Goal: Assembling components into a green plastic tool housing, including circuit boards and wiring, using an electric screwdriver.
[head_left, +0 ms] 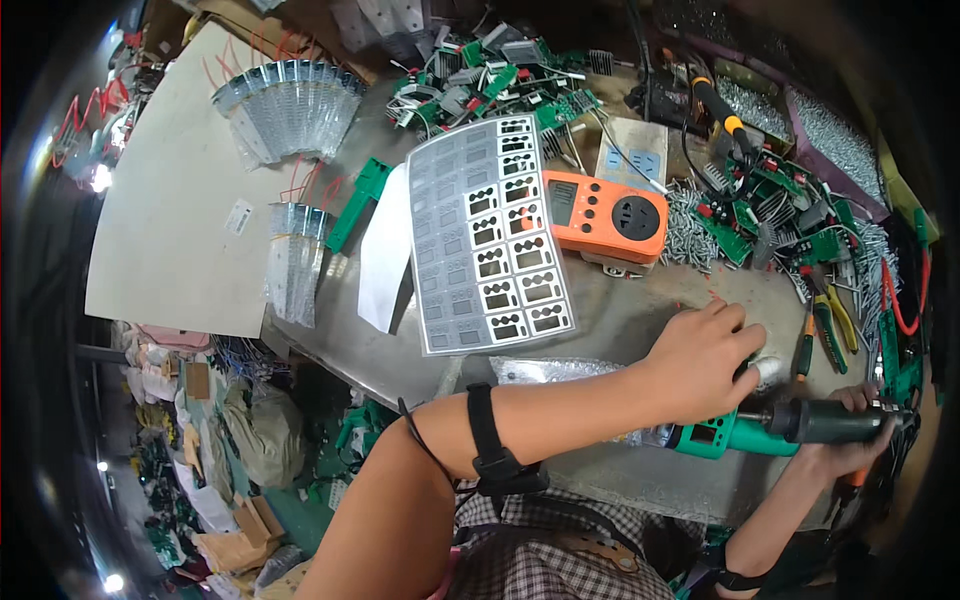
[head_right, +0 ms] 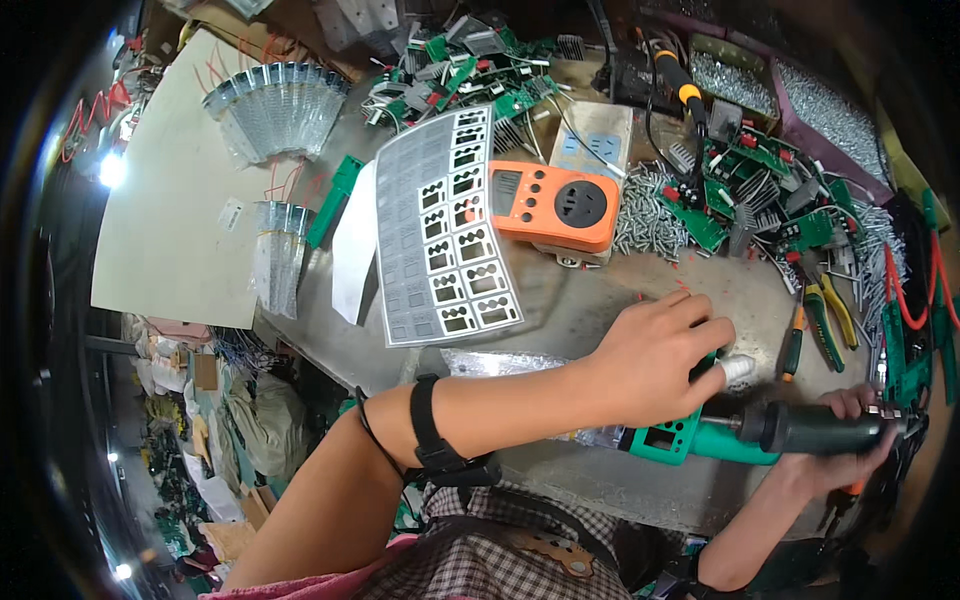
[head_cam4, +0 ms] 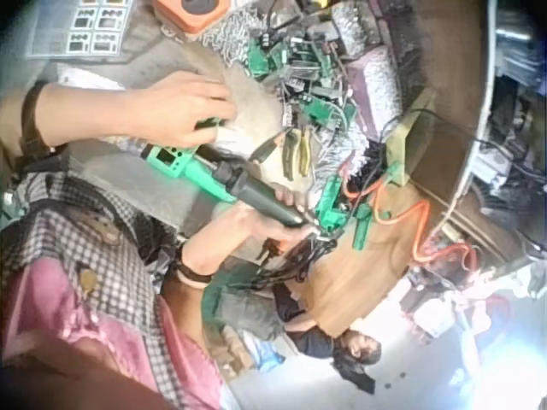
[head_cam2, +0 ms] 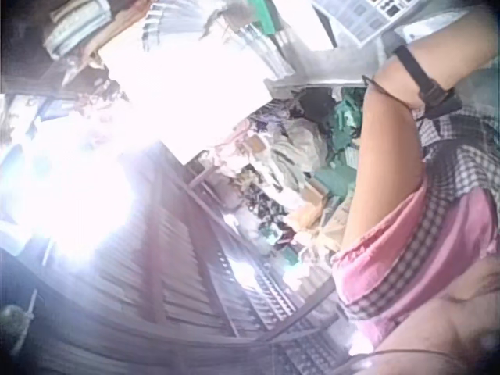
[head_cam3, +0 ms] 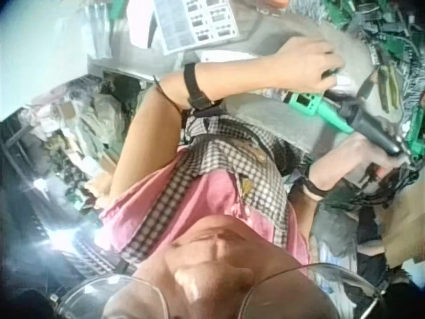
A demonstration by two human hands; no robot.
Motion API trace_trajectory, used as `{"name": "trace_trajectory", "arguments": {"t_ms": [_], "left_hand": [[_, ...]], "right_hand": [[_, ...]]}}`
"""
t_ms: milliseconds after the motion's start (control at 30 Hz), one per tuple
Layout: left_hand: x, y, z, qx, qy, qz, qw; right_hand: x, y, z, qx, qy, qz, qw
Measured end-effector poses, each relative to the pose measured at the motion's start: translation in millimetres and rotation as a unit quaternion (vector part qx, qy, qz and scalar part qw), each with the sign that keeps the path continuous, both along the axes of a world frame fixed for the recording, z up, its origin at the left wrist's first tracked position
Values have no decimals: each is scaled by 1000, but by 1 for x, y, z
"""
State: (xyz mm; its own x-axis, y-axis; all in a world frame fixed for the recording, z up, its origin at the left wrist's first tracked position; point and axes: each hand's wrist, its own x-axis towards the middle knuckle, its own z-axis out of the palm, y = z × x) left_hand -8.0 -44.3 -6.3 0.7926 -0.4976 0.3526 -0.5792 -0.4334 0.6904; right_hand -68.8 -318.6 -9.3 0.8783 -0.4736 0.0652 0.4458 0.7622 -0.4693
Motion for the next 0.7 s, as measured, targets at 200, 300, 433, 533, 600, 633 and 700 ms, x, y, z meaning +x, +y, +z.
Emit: {"name": "trace_trajectory", "arguments": {"t_ms": [200,300,433,533,600,633,700], "left_hand": [[14,93,31,-18,-211,139,967],[29,237,41,92,-212,450,862],[21,392,3,98,113,544,825],[26,355,48,-143,49,440,885],[13,311,94,-121,-148,364,912],[2,285,110,-129,-110,298,939],[-27,221,132,-257,37,195,946]], "right_hand": [[-43,-62,51,-396,198,-78,893],[-94,-88,79,-516,457,-38,723],[-87,-63,40,-826,297,-4,479],[-83,-16,93,-852,356,-22,382],[-68,31,122,-813,270,-26,516],[-58,48,120,-748,201,19,632],[-25,109,128,-553,146,332,750]]}}
